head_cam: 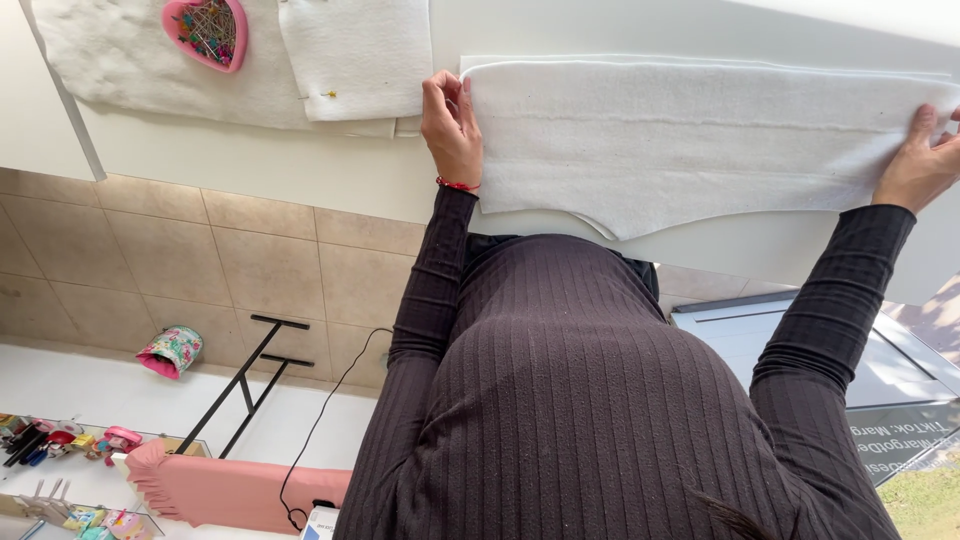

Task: Pinning pieces of white fabric together on a table to prepare for sewing.

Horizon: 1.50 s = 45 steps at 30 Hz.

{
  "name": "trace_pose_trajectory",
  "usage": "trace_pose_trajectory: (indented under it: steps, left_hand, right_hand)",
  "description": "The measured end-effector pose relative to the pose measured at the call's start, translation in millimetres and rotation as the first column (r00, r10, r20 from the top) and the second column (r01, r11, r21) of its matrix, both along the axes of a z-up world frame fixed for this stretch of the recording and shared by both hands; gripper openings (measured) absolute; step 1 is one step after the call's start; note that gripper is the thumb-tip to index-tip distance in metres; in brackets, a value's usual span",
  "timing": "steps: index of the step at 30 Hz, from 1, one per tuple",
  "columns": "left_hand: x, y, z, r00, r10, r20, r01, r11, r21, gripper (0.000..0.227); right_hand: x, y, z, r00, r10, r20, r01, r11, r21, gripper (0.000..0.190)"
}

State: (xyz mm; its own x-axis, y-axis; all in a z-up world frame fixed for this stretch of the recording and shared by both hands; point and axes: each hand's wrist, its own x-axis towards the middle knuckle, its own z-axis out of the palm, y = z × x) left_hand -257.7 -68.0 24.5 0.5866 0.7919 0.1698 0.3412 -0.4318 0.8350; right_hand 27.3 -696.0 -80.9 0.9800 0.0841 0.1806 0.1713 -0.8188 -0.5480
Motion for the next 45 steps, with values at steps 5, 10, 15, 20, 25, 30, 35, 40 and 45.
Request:
trace_pose_trajectory:
  steps: [5, 10, 15, 20, 25, 30, 35, 40, 45]
  left_hand:
    - [0, -1, 45, 1.0, -0.026, -0.007, 0.024, 0.975, -0.219, 0.04]
    - [-24, -15, 37, 0.941, -0.088, -0.327, 0.132, 0.985, 0.114, 0.029]
    - [-23, -18, 24, 0.958, -0.092, -0.27, 0.085, 0.996, -0.038, 0.025]
    - [-19, -13, 18, 0.948, -0.029, -0.318, 0.01, 0.998, -0.062, 0.026]
    - [-18, -10, 16, 0.947, -0.01, -0.32, 0.003, 1.0, -0.023, 0.024]
    - [-19, -7, 15, 0.951, -0.048, -0.305, 0.024, 0.996, -0.082, 0.019]
    - [-16, -4, 18, 0.948, -0.059, -0.312, 0.02, 0.992, -0.127, 0.019]
    - [-12, 2, 24, 0.874, -0.1, -0.476, 0.082, 0.995, -0.06, 0.022]
    - [2, -1, 46, 0.862, -0.107, -0.496, 0.176, 0.98, 0.095, 0.054]
  right_hand:
    - [-4, 17, 16, 0.999, -0.01, -0.032, 0.011, 0.998, 0.056, 0.03]
    - [-4, 19, 13, 0.999, -0.034, -0.023, 0.034, 0.999, -0.012, 0.035]
    - [-6, 27, 21, 1.0, -0.002, -0.002, 0.002, 1.0, 0.013, 0.038]
    - [-5, 27, 23, 1.0, 0.01, -0.003, -0.01, 0.999, 0.039, 0.03]
    - [-1, 12, 8, 0.999, 0.024, 0.035, -0.024, 1.0, -0.007, 0.024]
    - [-6, 31, 26, 0.999, 0.005, 0.043, -0.004, 1.0, -0.01, 0.021]
    - [-12, 55, 53, 0.997, 0.009, 0.078, -0.004, 0.998, -0.066, 0.022]
    - [-13, 51, 45, 0.992, 0.017, 0.122, 0.004, 0.984, -0.177, 0.025]
    - [-21, 61, 75, 0.994, -0.104, 0.013, 0.105, 0.986, -0.126, 0.029]
